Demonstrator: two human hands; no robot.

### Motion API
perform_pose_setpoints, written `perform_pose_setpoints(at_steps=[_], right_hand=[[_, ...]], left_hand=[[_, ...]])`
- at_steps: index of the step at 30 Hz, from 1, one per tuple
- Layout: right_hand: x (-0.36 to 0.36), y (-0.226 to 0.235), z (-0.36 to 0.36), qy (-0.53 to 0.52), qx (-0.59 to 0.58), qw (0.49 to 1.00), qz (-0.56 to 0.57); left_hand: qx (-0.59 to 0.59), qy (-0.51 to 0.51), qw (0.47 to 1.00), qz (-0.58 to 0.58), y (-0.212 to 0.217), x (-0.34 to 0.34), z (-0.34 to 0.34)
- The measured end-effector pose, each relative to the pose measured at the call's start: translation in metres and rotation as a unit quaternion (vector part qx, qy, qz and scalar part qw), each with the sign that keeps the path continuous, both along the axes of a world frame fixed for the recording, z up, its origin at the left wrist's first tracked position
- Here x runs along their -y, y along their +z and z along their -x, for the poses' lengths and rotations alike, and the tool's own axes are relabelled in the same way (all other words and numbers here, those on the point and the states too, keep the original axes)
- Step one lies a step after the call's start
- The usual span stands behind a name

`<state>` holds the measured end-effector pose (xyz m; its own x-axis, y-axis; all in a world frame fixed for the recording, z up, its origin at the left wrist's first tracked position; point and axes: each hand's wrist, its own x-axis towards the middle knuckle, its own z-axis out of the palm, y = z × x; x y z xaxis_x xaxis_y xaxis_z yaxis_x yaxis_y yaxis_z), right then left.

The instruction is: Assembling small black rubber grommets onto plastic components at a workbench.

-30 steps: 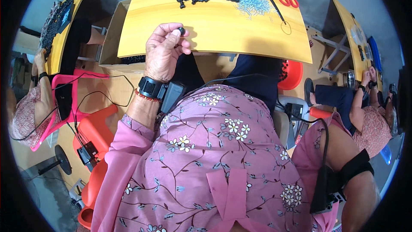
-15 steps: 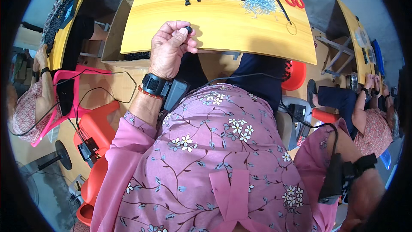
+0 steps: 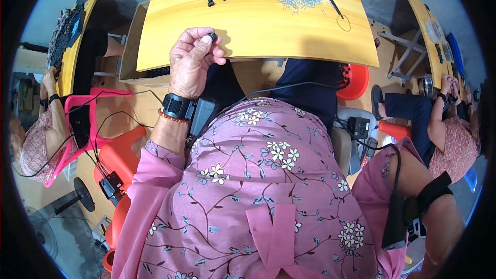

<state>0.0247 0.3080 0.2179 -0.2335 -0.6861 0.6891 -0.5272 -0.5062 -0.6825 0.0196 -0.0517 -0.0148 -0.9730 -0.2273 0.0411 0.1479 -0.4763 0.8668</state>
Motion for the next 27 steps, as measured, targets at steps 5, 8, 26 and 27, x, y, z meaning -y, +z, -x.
perform_pose_setpoints(at_steps=[5, 8, 26, 27], right_hand=[[0.002, -0.007, 0.007, -0.022, -0.001, 1.000, -0.011], [0.005, -0.010, 0.009, -0.025, -0.001, 1.000, -0.017], [0.015, 0.006, -0.003, 0.023, 0.003, 1.000, -0.008], [0.014, 0.005, -0.002, 0.021, 0.004, 1.000, -0.010]], left_hand=[[-0.002, -0.002, 1.000, 0.000, 0.000, 0.001, 0.000], [0.011, -0.001, 1.000, -0.001, 0.001, 0.000, -0.001], [0.008, -0.009, 1.000, 0.006, 0.000, 0.001, 0.001], [0.008, -0.008, 1.000, 0.007, 0.000, 0.000, 0.001]])
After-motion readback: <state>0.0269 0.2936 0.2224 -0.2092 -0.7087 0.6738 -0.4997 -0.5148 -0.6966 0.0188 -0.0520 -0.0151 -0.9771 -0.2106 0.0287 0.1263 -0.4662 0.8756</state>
